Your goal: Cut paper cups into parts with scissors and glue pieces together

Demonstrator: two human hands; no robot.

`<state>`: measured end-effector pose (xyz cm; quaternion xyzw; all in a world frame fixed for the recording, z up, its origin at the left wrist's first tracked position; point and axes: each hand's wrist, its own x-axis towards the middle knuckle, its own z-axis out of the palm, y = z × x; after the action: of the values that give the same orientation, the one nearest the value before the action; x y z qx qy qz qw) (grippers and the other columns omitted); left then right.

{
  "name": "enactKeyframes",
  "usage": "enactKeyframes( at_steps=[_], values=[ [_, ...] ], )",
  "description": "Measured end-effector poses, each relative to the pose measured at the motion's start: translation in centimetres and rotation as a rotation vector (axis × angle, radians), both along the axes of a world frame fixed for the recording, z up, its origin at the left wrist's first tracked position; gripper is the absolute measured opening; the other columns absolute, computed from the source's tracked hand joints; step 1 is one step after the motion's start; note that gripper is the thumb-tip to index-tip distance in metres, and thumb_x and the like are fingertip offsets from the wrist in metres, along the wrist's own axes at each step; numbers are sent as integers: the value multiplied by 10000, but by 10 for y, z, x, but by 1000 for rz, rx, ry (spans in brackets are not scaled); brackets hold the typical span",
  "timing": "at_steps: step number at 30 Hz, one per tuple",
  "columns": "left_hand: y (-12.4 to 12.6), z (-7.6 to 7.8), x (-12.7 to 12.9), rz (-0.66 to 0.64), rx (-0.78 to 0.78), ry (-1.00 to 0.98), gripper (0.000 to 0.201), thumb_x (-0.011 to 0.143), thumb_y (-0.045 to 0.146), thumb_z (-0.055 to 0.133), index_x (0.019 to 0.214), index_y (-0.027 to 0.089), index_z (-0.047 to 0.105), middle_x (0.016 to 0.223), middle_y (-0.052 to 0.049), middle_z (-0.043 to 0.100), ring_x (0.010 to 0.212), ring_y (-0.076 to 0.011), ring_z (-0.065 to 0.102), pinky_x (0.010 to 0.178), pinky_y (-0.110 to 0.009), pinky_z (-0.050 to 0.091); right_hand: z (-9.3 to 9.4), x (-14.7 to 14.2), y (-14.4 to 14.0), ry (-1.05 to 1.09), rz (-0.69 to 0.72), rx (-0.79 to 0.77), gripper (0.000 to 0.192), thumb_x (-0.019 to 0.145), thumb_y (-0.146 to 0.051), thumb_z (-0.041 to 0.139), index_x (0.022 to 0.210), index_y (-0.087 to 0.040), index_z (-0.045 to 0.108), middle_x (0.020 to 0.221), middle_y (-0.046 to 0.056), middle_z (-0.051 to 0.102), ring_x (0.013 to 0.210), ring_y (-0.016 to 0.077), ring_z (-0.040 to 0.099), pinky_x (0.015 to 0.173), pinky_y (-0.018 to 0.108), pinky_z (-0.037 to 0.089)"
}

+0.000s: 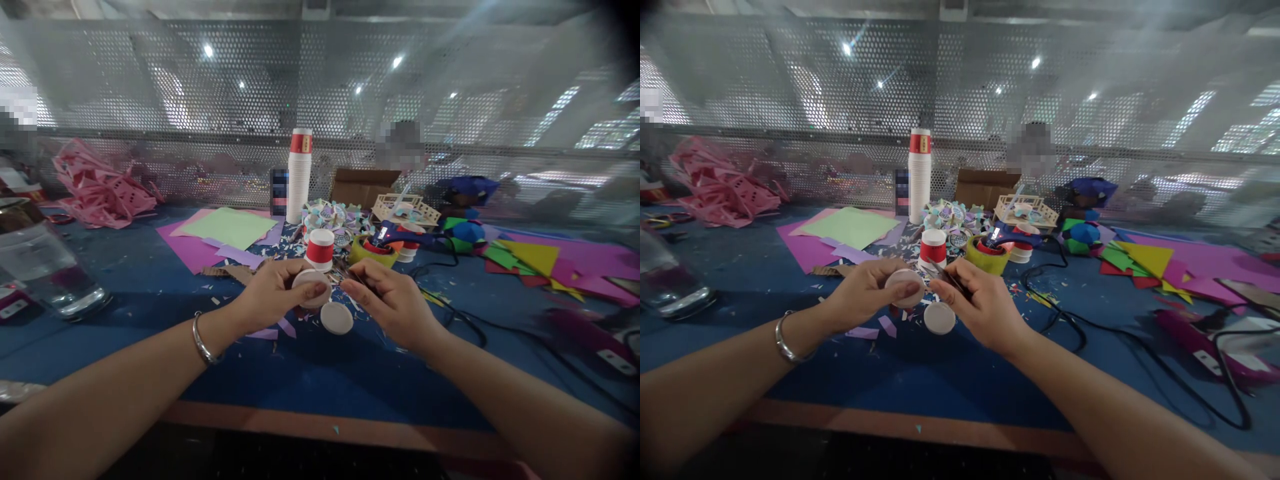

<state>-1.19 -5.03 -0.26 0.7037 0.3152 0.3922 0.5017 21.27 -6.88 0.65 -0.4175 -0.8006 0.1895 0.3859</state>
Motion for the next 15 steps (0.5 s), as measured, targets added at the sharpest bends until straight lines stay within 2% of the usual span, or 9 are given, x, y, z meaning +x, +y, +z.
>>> enactKeyframes(
  at_steps=[3,7,15],
  values=[
    [1,0,0,-7,-79,-74,260,849,370,748,940,161,624,784,-4,669,637,-116,630,588,-245,526,0,1,4,12,-22,-50,331,986,-501,557,858,-196,564,653,-48,434,587,110,396,545,258,336],
    [1,0,2,31,-131,-134,268,807,323,784,893,168,584,800,18,644,708,-104,610,662,-237,496,-1,-1,5,57,12,-144,331,971,-512,580,868,-198,562,685,-40,445,607,113,398,545,258,335],
    [-5,0,6,-12,-284,-223,306,770,291,813,816,178,533,756,23,623,671,-102,586,631,-249,495,-7,-7,2,198,163,-334,295,927,-483,653,918,-192,601,825,13,576,714,138,518,605,268,413]
  ],
)
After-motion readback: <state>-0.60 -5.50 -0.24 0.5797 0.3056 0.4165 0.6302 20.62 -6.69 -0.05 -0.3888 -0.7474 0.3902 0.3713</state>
